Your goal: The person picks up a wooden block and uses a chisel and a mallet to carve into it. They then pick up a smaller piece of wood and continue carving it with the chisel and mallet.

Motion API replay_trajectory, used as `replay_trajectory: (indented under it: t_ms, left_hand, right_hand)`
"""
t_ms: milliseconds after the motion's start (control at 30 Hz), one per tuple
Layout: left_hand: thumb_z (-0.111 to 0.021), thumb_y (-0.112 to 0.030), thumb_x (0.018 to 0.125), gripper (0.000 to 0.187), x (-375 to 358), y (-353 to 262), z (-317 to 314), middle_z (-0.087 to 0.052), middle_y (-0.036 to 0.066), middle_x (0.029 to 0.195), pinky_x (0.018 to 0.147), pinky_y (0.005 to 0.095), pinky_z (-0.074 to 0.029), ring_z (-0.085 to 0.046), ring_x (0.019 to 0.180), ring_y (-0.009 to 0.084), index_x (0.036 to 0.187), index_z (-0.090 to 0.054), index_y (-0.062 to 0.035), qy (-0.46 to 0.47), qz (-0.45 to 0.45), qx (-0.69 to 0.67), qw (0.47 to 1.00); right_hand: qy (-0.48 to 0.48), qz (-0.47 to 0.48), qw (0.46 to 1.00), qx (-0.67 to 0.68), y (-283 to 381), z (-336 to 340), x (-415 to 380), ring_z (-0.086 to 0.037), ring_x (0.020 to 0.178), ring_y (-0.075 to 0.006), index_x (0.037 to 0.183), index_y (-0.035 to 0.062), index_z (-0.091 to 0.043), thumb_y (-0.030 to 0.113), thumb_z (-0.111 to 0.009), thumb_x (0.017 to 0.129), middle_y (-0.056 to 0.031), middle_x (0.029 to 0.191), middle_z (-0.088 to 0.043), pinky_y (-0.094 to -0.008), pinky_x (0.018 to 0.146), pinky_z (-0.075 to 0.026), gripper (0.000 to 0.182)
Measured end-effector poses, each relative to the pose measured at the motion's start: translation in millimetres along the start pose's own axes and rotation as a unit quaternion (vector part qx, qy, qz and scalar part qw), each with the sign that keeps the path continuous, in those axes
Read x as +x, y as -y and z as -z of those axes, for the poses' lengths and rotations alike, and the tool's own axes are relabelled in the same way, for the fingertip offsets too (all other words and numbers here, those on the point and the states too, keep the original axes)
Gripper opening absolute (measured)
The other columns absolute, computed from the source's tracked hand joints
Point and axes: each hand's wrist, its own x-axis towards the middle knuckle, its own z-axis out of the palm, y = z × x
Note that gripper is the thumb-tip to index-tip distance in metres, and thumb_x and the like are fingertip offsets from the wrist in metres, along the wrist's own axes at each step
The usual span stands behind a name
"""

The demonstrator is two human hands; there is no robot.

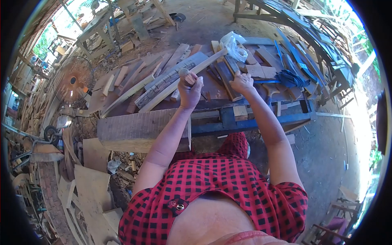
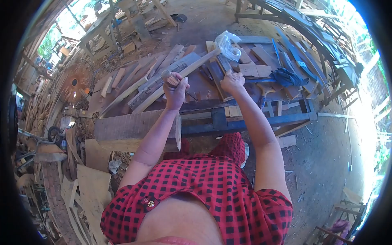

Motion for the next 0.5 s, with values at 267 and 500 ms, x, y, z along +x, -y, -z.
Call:
replay_trajectory:
  t_ms: [267, 500]
  left_hand:
    - [-0.063, -0.001, 0.084, 0.016, -1, -3, -2, -0.058, 0.000, 0.066, 0.055, 0.0190, -0.045, -0.056, 0.058, 0.0044, 0.086, -0.049, -0.0079, 0.006, 0.004, -0.008, 1.000]
    - [-0.063, -0.001, 0.084, 0.015, -1, -2, -3, -0.058, -0.001, 0.065, 0.055, 0.0194, -0.045, -0.056, 0.058, 0.0044, 0.084, -0.050, -0.0078, 0.013, -0.018, 0.014, 1.000]
  right_hand:
    - [-0.013, -0.075, 0.996, 0.040, -5, 4, 15, -0.039, 0.129, -0.0339, 0.127, 0.0080, -0.051, 0.047, -0.065, 0.079, -0.0166, 0.130, -0.054, -0.0485, 0.102, -0.033, 0.063]
    - [-0.031, -0.098, 0.993, 0.059, -8, 1, 20, -0.043, 0.126, -0.0336, 0.119, 0.0054, -0.060, 0.046, -0.067, 0.076, -0.0163, 0.129, -0.054, -0.0463, 0.102, -0.034, 0.060]
